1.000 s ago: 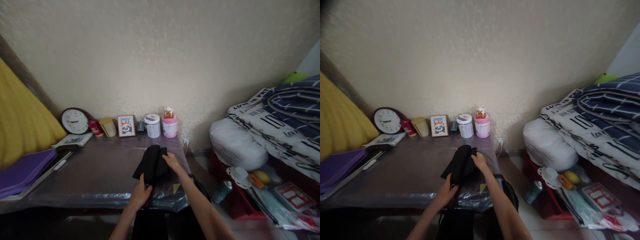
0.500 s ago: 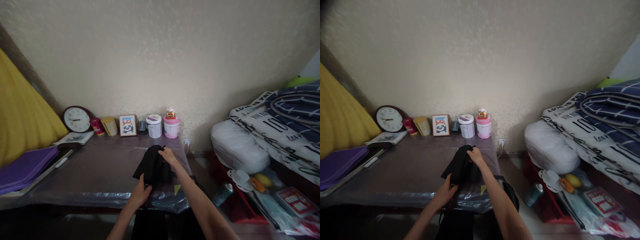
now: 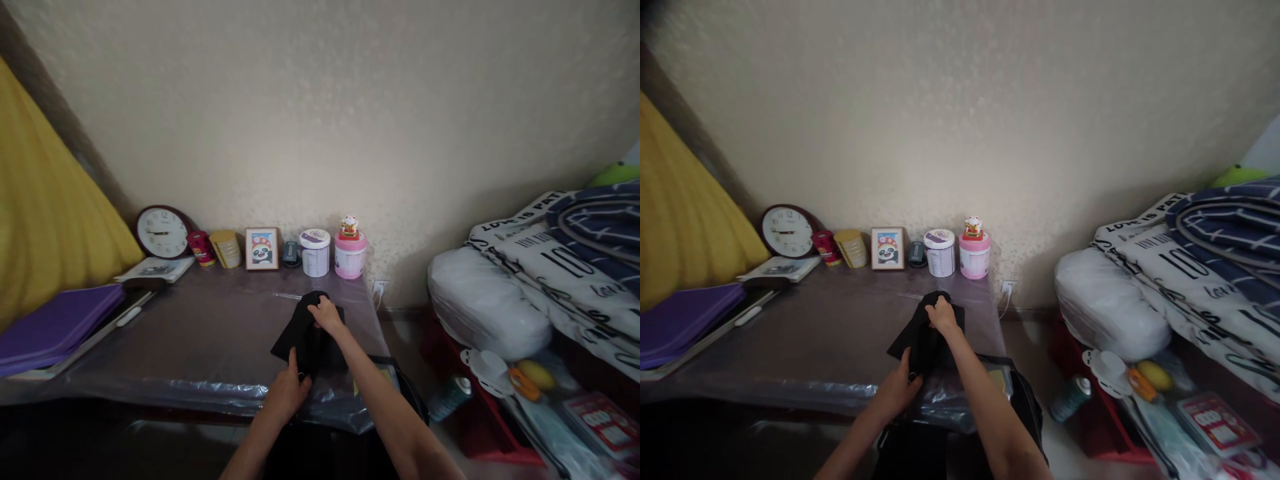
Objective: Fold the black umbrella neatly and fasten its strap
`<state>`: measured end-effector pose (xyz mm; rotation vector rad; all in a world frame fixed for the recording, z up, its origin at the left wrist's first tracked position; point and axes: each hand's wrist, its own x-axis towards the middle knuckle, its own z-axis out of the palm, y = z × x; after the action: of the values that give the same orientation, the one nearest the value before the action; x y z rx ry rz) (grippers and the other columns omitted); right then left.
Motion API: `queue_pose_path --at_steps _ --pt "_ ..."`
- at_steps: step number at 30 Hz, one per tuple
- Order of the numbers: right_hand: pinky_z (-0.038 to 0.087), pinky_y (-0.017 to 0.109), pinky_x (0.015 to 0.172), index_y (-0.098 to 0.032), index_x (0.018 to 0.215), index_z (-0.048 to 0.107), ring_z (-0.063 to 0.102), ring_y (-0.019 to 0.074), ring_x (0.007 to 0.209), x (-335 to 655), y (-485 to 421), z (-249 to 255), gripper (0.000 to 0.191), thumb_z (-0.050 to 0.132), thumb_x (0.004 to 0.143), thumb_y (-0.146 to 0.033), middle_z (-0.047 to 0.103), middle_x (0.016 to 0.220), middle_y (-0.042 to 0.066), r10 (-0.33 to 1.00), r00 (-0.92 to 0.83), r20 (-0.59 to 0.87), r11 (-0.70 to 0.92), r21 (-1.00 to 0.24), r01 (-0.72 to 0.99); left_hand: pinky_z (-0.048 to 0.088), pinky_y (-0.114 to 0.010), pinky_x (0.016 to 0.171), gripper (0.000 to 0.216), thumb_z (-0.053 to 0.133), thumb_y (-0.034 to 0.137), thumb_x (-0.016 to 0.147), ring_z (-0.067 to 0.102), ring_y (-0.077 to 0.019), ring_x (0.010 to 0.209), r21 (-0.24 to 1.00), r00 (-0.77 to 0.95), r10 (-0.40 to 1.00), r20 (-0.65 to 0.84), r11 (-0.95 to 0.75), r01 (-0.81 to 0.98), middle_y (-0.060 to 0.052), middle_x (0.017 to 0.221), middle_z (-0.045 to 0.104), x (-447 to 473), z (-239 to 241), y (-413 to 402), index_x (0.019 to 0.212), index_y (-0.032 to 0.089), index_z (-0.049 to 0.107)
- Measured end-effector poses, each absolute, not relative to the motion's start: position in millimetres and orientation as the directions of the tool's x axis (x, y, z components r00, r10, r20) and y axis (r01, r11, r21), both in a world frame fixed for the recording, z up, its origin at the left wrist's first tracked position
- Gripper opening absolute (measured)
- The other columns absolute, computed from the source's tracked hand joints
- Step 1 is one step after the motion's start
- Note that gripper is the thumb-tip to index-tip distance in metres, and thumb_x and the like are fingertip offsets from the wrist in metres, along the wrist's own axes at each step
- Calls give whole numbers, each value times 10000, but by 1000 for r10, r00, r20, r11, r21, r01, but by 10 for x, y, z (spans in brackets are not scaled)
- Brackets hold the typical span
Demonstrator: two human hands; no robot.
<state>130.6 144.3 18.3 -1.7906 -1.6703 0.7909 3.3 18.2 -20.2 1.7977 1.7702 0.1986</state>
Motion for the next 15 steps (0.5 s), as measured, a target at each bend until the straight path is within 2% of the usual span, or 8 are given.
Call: queue_pose_path --at_steps 4,7,15 --pt "430 211 498 -123 972 473 608 131 507 1215 1403 209 226 456 792 -258 657 704 58 998 33 -62 -67 -676 734 379 -240 711 719 421 302 804 597 -199 925 474 91 947 -307 69 878 -145 1014 628 59 -190 180 1365 82 29" --pt "436 224 538 -112 972 475 631 158 583 1157 1369 249 222 448 794 -240 660 678 74 997 39 -65 -71 -614 786 376 -249 702 712 410 302 807 600 -211 916 451 88 948 -307 63 890 -162 1008 626 78 -165 169 1362 64 33" --pt "437 310 722 -76 1042 473 599 251 925 1035 1309 277 299 463 783 -225 632 956 197 999 35 -6 -34 -446 894 382 -286 705 700 392 304 808 600 -248 913 411 59 951 -302 75 908 -172 994 627 109 -146 144 1360 62 37"
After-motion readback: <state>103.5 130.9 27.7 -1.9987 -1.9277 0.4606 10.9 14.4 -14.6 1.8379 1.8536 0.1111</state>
